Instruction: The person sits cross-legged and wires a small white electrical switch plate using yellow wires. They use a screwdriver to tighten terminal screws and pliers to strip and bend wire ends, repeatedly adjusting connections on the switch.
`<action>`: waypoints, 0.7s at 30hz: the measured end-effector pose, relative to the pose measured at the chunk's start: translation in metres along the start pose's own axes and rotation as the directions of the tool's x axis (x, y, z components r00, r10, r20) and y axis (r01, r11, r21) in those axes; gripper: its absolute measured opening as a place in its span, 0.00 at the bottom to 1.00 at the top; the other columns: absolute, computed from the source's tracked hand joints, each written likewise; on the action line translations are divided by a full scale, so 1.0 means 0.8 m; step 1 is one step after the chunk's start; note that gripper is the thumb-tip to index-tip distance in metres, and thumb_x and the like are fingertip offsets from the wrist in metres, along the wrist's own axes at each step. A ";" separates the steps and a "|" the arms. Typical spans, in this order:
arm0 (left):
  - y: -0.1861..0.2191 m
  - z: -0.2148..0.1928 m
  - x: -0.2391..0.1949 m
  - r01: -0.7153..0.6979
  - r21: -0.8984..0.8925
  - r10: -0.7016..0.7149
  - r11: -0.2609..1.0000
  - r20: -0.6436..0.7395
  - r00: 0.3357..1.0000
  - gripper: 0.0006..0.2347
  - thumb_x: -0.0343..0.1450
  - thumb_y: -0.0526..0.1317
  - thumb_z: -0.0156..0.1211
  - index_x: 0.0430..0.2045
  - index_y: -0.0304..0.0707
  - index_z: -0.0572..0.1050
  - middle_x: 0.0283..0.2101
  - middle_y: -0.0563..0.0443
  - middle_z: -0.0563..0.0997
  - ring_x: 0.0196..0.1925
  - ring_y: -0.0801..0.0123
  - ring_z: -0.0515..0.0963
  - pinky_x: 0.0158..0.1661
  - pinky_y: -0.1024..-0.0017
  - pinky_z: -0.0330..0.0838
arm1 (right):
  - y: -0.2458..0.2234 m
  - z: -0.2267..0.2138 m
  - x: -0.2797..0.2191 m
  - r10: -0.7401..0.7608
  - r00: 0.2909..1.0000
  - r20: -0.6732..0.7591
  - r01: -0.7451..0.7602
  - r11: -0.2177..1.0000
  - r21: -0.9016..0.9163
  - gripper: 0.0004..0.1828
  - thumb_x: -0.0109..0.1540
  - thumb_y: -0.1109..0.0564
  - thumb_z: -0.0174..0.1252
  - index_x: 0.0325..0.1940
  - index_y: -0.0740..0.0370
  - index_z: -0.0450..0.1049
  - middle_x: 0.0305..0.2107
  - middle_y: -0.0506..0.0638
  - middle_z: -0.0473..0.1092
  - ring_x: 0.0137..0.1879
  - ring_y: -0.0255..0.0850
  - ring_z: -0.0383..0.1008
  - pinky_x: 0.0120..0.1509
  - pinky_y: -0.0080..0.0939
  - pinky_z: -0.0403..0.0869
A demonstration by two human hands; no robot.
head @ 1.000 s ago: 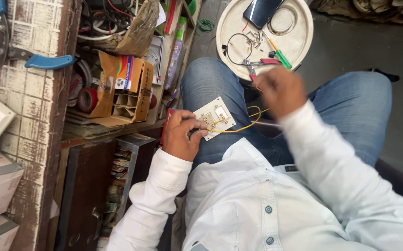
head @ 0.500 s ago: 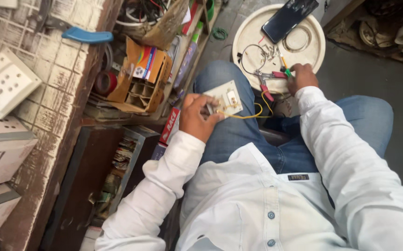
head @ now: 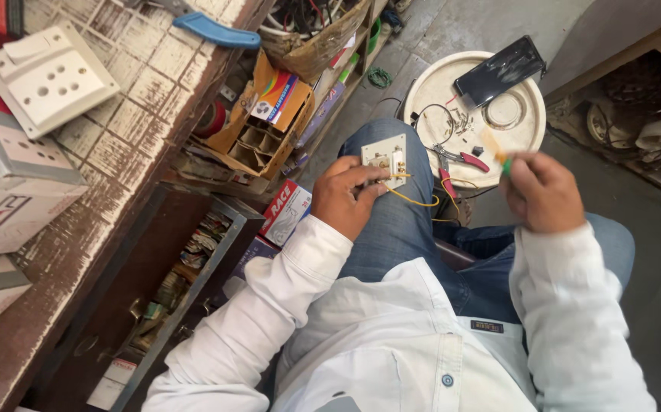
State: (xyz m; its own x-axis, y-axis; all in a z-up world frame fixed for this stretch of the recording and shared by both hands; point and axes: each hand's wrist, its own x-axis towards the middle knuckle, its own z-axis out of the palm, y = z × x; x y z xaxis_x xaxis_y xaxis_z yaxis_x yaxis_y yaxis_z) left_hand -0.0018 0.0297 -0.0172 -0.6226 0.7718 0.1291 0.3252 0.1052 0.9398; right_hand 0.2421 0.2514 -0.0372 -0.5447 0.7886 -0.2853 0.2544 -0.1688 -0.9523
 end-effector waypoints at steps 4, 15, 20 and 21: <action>0.001 -0.003 0.001 0.030 -0.019 -0.031 0.999 -0.020 0.999 0.09 0.65 0.31 0.70 0.36 0.40 0.84 0.40 0.47 0.81 0.35 0.65 0.85 0.35 0.74 0.79 | -0.108 0.041 -0.087 -0.470 0.821 0.324 0.563 0.570 -0.599 0.12 0.61 0.57 0.65 0.48 0.60 0.80 0.36 0.51 0.77 0.38 0.38 0.77 0.43 0.38 0.73; 0.001 0.000 -0.003 -0.022 0.036 0.023 0.999 -0.040 0.999 0.08 0.64 0.31 0.71 0.35 0.40 0.85 0.41 0.46 0.82 0.37 0.63 0.85 0.35 0.73 0.80 | -0.175 0.101 -0.098 -0.543 0.646 0.537 0.699 0.135 -0.703 0.11 0.54 0.57 0.70 0.40 0.55 0.82 0.32 0.46 0.76 0.33 0.44 0.72 0.38 0.43 0.72; 0.005 0.001 -0.004 -0.008 0.071 0.010 0.997 -0.034 0.999 0.07 0.65 0.32 0.72 0.35 0.40 0.85 0.41 0.46 0.81 0.36 0.64 0.85 0.34 0.73 0.80 | -0.175 0.101 -0.098 -0.541 0.646 0.539 0.698 0.133 -0.704 0.10 0.56 0.56 0.69 0.41 0.55 0.82 0.31 0.46 0.75 0.34 0.44 0.74 0.37 0.43 0.72; 0.006 0.001 -0.004 -0.006 0.070 0.008 0.998 -0.035 0.999 0.07 0.65 0.32 0.72 0.35 0.40 0.85 0.41 0.46 0.81 0.36 0.64 0.85 0.34 0.73 0.80 | -0.175 0.102 -0.098 -0.544 0.643 0.539 0.699 0.128 -0.704 0.10 0.56 0.56 0.69 0.41 0.55 0.82 0.31 0.46 0.75 0.35 0.44 0.75 0.36 0.43 0.72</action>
State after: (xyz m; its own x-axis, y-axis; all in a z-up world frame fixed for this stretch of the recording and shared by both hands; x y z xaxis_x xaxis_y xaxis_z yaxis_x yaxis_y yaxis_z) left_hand 0.0019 0.0281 -0.0134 -0.6446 0.7501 0.1480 0.3781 0.1445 0.9144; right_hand 0.1843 0.1651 0.1099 -0.9194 0.2802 0.2761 0.2147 0.9455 -0.2448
